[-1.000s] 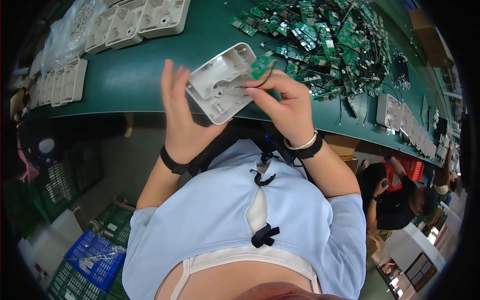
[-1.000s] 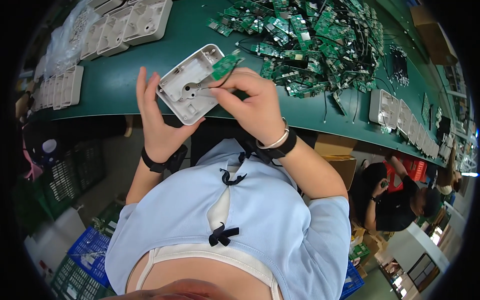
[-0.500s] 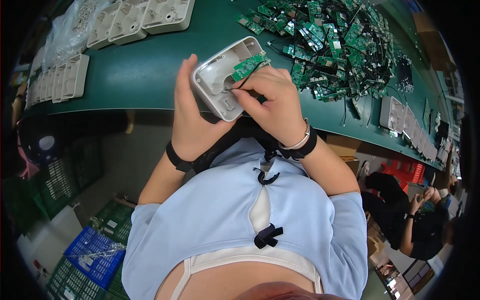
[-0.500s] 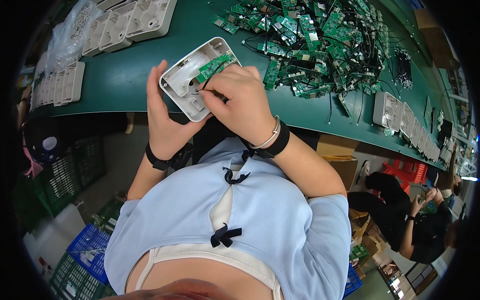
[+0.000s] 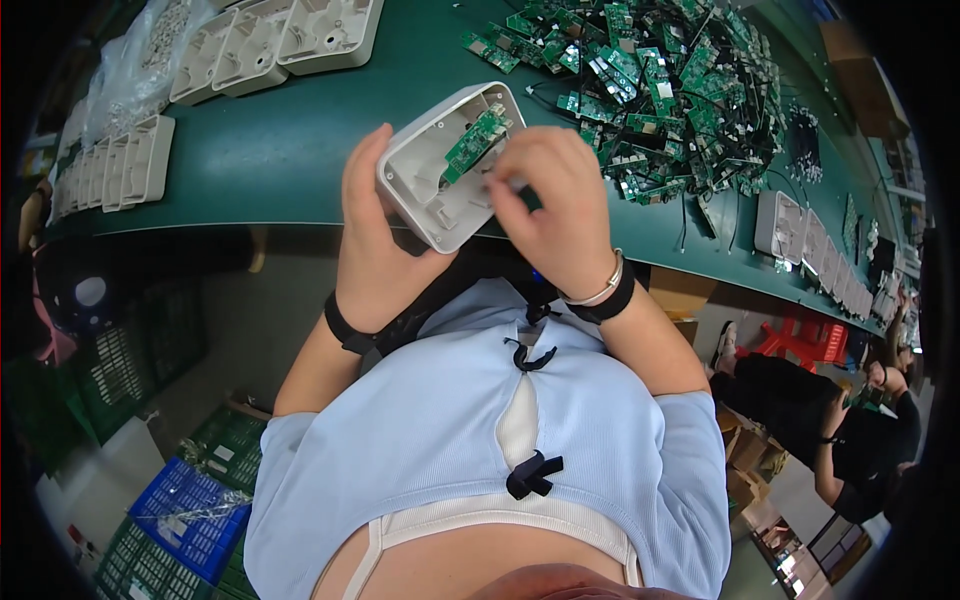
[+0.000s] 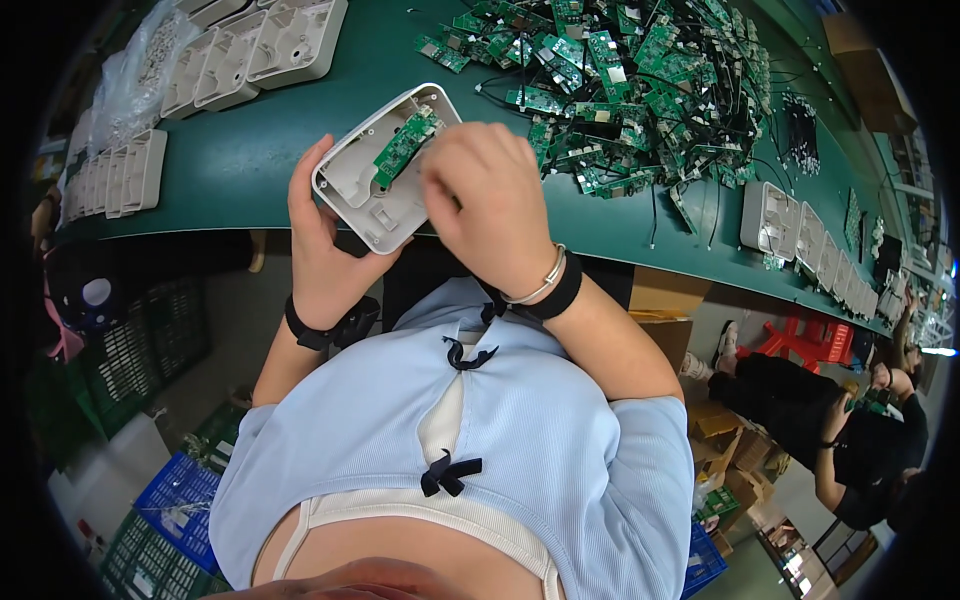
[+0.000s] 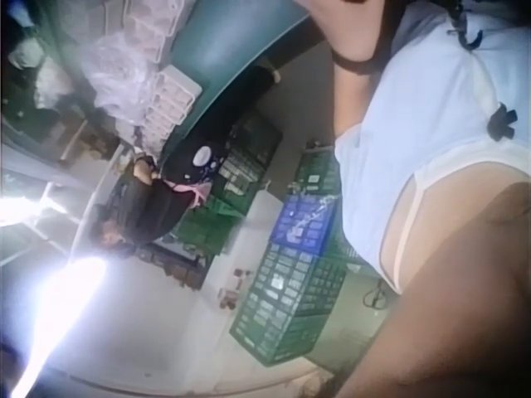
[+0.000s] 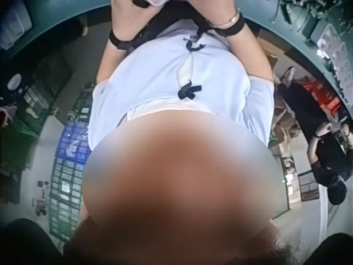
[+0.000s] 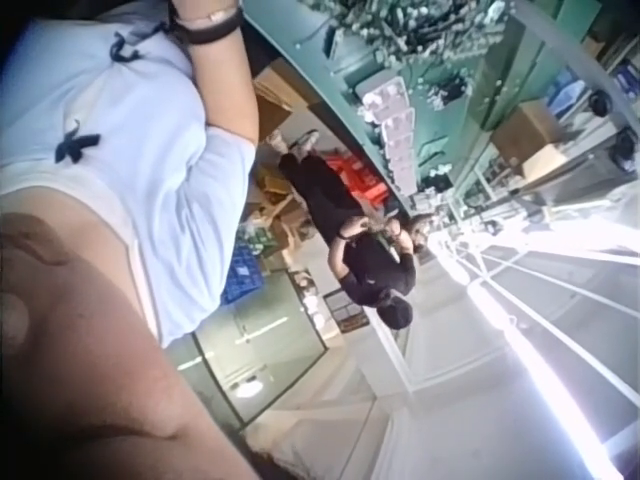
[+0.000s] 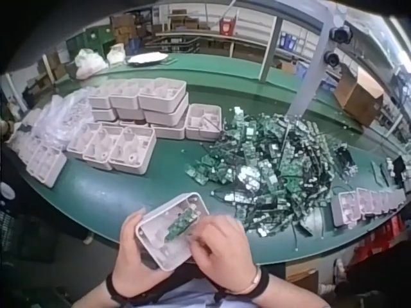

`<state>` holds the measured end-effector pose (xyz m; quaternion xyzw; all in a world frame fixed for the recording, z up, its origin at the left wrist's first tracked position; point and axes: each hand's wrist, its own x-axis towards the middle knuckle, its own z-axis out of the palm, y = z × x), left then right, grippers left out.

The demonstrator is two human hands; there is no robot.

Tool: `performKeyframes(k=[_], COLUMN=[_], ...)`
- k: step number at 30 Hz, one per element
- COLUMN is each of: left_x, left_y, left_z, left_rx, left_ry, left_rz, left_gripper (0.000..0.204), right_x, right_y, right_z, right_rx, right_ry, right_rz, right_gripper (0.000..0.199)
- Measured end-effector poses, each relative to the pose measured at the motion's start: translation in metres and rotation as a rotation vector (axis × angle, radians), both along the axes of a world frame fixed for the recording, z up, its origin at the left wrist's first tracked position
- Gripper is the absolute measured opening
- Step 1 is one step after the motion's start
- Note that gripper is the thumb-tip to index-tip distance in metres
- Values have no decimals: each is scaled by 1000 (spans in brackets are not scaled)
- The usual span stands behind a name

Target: The person picks up a plastic housing and a circuit board, threads the board's wires through a hole in the housing, and presses the board into place. They then pick up a wire harness, plug it into the circuit board, and set the assembled unit onto the table before repeating the process.

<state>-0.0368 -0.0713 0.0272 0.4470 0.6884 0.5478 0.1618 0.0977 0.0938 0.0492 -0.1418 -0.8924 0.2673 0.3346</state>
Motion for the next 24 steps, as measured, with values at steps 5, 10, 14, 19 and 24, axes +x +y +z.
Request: performKeyframes(k=[5, 10, 14, 19, 24], left_x=[-4, -9, -11, -11, -7], left_y=[-2, -2, -1, 2, 2], left_z=[1, 3, 3, 14, 26], left_rx=[-25, -21, -39, -53, -133], left_ry=[38, 31, -1, -52, -61], left_rz=[-21, -32, -43, -42, -8], left_gripper=[115, 109, 108, 107, 108], right_x=[-7, -5, -4, 3, 12], right_y=[14, 21, 21, 10, -5], right_z=[7, 14, 14, 19, 23], right_rx=[41, 164, 291, 156, 166], right_ry=[74, 63, 109, 78, 0], right_rz=[-48, -3, 59, 121, 92], right_gripper=[33, 37, 34, 34, 34])
